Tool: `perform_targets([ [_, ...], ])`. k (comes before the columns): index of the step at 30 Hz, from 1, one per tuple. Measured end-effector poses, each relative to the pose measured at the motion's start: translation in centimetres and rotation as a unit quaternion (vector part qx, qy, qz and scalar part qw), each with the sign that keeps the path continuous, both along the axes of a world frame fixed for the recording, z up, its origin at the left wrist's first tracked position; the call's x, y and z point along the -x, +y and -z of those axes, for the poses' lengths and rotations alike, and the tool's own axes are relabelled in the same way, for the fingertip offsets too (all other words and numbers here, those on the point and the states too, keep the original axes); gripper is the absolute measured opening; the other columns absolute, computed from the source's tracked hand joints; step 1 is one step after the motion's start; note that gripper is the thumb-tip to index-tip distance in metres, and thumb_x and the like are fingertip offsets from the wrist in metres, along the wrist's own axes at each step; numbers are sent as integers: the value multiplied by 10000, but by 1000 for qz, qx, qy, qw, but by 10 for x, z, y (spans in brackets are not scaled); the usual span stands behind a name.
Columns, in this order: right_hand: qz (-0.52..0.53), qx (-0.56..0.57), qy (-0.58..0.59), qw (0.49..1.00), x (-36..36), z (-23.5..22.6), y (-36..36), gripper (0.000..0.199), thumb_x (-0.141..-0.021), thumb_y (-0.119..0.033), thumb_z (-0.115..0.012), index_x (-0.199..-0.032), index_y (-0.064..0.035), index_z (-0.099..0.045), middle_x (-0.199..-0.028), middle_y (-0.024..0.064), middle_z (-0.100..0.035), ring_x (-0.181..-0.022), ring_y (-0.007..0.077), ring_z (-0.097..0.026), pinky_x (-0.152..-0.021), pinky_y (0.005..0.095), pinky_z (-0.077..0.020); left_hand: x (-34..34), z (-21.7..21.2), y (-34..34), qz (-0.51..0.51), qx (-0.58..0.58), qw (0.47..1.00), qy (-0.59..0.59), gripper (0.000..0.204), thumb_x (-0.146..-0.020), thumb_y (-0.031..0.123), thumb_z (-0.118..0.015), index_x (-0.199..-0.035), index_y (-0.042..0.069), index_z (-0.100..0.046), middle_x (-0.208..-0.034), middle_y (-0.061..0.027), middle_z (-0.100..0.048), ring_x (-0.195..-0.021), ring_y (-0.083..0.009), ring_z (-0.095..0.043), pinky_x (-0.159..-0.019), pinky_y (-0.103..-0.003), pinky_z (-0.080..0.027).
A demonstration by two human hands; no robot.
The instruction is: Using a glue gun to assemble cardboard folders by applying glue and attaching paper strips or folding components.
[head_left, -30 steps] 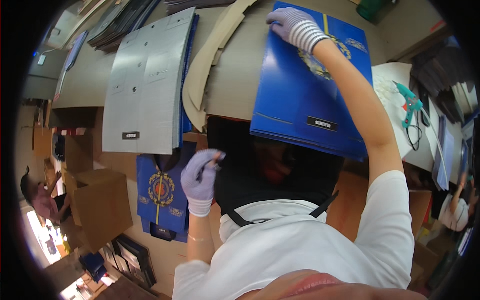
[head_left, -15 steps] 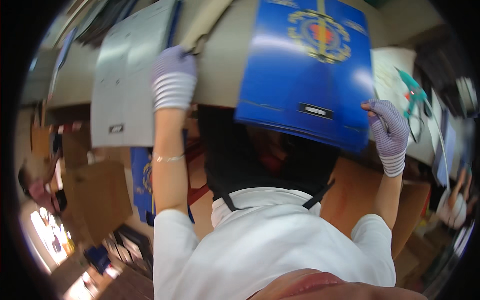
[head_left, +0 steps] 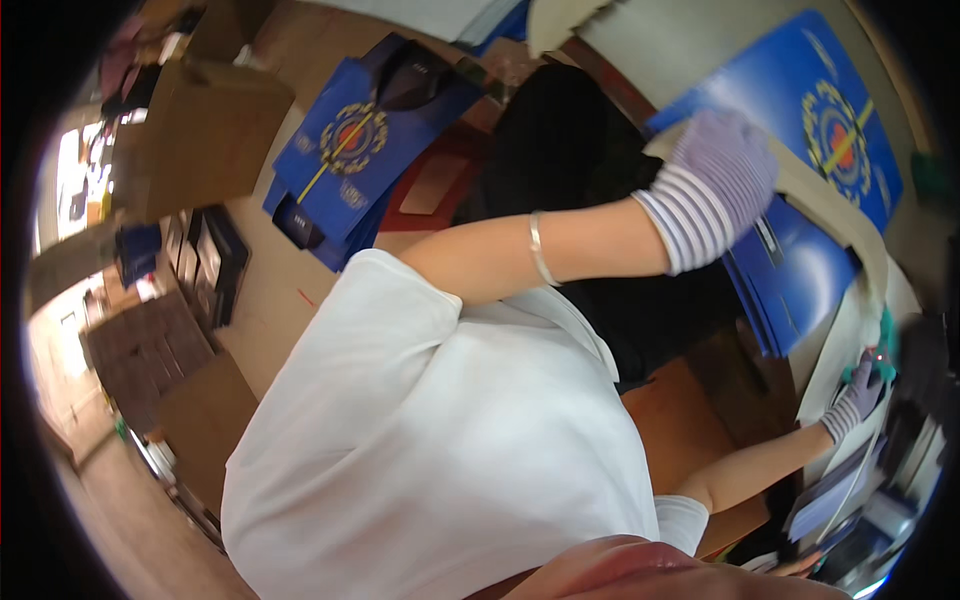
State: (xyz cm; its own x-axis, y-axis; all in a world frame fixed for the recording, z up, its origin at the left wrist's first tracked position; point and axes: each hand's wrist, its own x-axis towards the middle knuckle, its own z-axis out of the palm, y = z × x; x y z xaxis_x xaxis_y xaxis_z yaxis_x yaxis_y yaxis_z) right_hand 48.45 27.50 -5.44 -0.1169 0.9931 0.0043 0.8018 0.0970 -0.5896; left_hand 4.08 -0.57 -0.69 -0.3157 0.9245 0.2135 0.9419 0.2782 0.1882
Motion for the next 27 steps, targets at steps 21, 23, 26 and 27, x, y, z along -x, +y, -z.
perform_targets([
  [21, -172, -159, 103, 967, 251, -60, -248, 315, -768, -253, -855, -880, -21, -675, -759, 41, -617, -643, 141, -566, -608, 271, -451, 46, 12, -2, 186, -68, 972, -129, 199, -854, 55, -666, -1044, 9, -701, -969, -110, -650, -899, -280, -634, -837, -349, -529],
  [23, -169, -180, 36, 968, 255, -59, -247, 321, -765, -269, -857, -835, -24, -661, -729, 31, -608, -621, 140, -556, -591, 274, -446, 46, 11, -2, 185, -60, 973, -127, 208, -862, 49, -660, -1061, 3, -699, -985, -116, -652, -898, -279, -642, -842, -341, -536],
  [26, -167, -202, -11, 965, 249, -50, -246, 333, -766, -285, -855, -813, -31, -645, -696, 33, -597, -603, 137, -541, -572, 284, -438, 48, 12, -2, 195, -63, 969, -138, 207, -862, 45, -658, -1060, 1, -698, -988, -120, -650, -885, -279, -644, -829, -338, -534],
  [27, -165, -194, -18, 967, 245, -48, -246, 331, -768, -285, -854, -816, -33, -645, -692, 36, -596, -601, 137, -538, -571, 287, -437, 49, 12, -2, 197, -61, 969, -140, 207, -862, 45, -658, -1060, 1, -698, -988, -120, -650, -885, -279, -644, -829, -338, -534],
])
